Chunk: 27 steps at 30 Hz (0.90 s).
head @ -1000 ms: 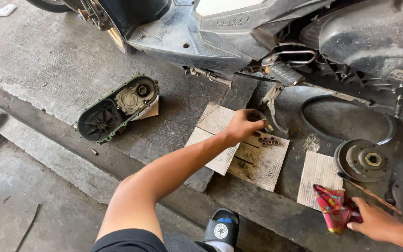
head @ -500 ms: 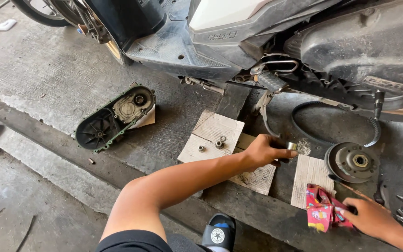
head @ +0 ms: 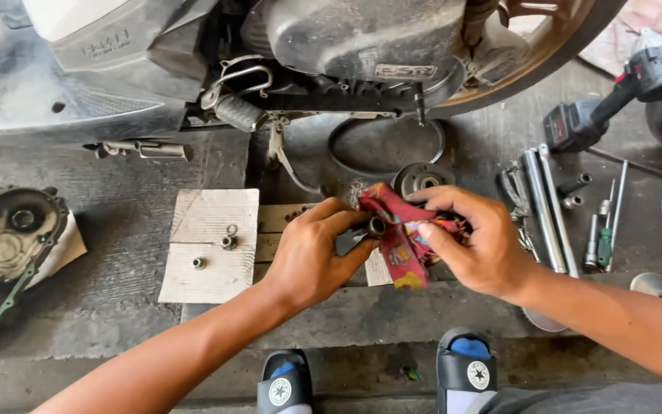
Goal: Cleaning and inspecting motorcycle CVT components using a cloth and screwdriver
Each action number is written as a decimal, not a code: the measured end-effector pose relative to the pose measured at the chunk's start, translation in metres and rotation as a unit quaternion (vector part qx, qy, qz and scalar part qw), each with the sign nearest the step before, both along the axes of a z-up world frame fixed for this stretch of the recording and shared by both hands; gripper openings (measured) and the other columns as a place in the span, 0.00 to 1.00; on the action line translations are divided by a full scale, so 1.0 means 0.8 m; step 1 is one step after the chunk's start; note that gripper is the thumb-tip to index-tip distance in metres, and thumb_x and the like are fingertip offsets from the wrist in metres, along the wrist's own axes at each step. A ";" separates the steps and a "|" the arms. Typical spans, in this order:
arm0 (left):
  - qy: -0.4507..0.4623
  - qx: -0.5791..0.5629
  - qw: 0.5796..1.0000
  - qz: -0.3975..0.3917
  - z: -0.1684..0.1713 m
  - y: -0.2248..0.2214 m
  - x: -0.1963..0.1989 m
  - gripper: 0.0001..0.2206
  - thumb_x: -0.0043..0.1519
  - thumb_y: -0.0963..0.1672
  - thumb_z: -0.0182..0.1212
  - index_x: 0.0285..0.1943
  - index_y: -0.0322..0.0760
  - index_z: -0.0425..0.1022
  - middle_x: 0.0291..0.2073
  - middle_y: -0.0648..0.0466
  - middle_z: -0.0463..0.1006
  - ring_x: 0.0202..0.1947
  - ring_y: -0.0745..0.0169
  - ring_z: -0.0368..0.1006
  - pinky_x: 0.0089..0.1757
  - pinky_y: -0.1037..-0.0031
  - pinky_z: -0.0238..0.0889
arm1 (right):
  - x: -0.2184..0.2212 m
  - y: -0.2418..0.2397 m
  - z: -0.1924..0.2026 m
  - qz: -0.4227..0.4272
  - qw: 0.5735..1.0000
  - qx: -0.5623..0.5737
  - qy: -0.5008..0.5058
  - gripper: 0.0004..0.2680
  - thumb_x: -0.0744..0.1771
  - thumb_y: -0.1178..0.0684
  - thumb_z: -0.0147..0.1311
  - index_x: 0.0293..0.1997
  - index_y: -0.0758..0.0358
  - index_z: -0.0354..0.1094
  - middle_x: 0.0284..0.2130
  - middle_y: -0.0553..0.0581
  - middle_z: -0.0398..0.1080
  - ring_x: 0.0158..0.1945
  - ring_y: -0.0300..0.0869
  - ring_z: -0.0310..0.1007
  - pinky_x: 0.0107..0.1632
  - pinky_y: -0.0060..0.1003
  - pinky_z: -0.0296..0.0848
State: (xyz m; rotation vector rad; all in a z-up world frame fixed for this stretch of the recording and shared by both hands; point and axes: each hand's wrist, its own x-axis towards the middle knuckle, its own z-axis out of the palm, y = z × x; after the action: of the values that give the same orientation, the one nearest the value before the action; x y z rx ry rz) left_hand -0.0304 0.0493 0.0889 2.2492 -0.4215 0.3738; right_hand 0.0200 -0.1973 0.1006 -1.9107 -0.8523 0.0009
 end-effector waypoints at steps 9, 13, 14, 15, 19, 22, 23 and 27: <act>-0.071 0.023 0.997 -0.006 0.007 -0.022 -0.005 0.11 0.53 0.47 0.72 0.40 0.40 0.82 0.33 0.52 0.78 0.32 0.42 0.78 0.33 0.60 0.73 | -0.016 0.021 0.010 -0.003 0.996 0.084 -0.015 0.06 0.63 0.56 0.65 0.35 0.68 0.74 0.45 0.68 0.79 0.52 0.58 0.81 0.51 0.52 0.77; -0.073 0.032 0.997 -0.019 0.021 -0.025 -0.006 0.11 0.53 0.46 0.71 0.41 0.39 0.82 0.33 0.51 0.77 0.32 0.40 0.78 0.33 0.58 0.72 | -0.011 0.019 0.011 0.020 0.996 0.079 -0.042 0.05 0.62 0.58 0.66 0.35 0.67 0.76 0.47 0.68 0.79 0.53 0.60 0.79 0.52 0.54 0.76; -0.067 0.028 0.997 -0.027 0.025 -0.025 -0.007 0.11 0.53 0.45 0.71 0.41 0.38 0.82 0.33 0.50 0.77 0.32 0.38 0.78 0.33 0.56 0.72 | -0.009 0.018 0.012 0.023 0.997 0.074 -0.023 0.06 0.61 0.58 0.67 0.34 0.67 0.76 0.45 0.67 0.79 0.51 0.58 0.80 0.51 0.53 0.76; -0.061 0.024 0.997 -0.036 0.029 -0.026 -0.007 0.11 0.52 0.45 0.70 0.41 0.37 0.82 0.34 0.49 0.77 0.32 0.37 0.78 0.32 0.55 0.72 | -0.008 0.018 0.013 0.026 0.997 0.068 -0.005 0.06 0.60 0.58 0.69 0.34 0.66 0.76 0.44 0.66 0.80 0.49 0.55 0.81 0.49 0.52 0.77; -0.127 0.049 0.987 -0.086 0.029 -0.024 -0.011 0.11 0.52 0.41 0.70 0.41 0.30 0.80 0.34 0.43 0.76 0.34 0.34 0.77 0.36 0.52 0.71 | 0.001 0.013 0.002 0.033 0.996 0.074 0.036 0.10 0.58 0.56 0.73 0.35 0.64 0.76 0.39 0.63 0.81 0.45 0.48 0.82 0.49 0.47 0.77; -0.184 0.078 0.976 -0.083 0.027 -0.029 -0.016 0.09 0.54 0.41 0.68 0.41 0.30 0.78 0.33 0.44 0.73 0.32 0.38 0.76 0.37 0.56 0.70 | 0.000 0.013 -0.002 0.031 0.995 0.064 0.074 0.11 0.56 0.55 0.75 0.35 0.63 0.78 0.36 0.59 0.82 0.42 0.42 0.82 0.47 0.41 0.78; -0.210 0.087 0.971 -0.072 0.029 -0.031 -0.017 0.08 0.59 0.41 0.64 0.42 0.30 0.78 0.34 0.44 0.74 0.32 0.39 0.76 0.37 0.58 0.69 | -0.001 0.014 -0.004 0.018 0.993 0.076 0.089 0.10 0.57 0.56 0.73 0.34 0.64 0.77 0.35 0.59 0.81 0.40 0.40 0.81 0.45 0.40 0.78; -0.259 0.090 0.960 -0.053 0.031 -0.030 -0.014 0.07 0.64 0.42 0.60 0.43 0.30 0.78 0.35 0.44 0.74 0.31 0.43 0.76 0.39 0.61 0.70 | -0.016 0.021 -0.004 -0.051 0.970 0.146 0.190 0.07 0.60 0.62 0.70 0.36 0.70 0.76 0.29 0.59 0.80 0.35 0.36 0.75 0.42 0.34 0.77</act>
State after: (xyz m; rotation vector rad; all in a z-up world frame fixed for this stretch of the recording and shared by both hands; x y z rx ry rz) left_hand -0.0414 0.0250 0.1137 2.2718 -0.8733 0.9060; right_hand 0.0074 -0.1807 0.0975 -1.6039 -0.4666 0.1652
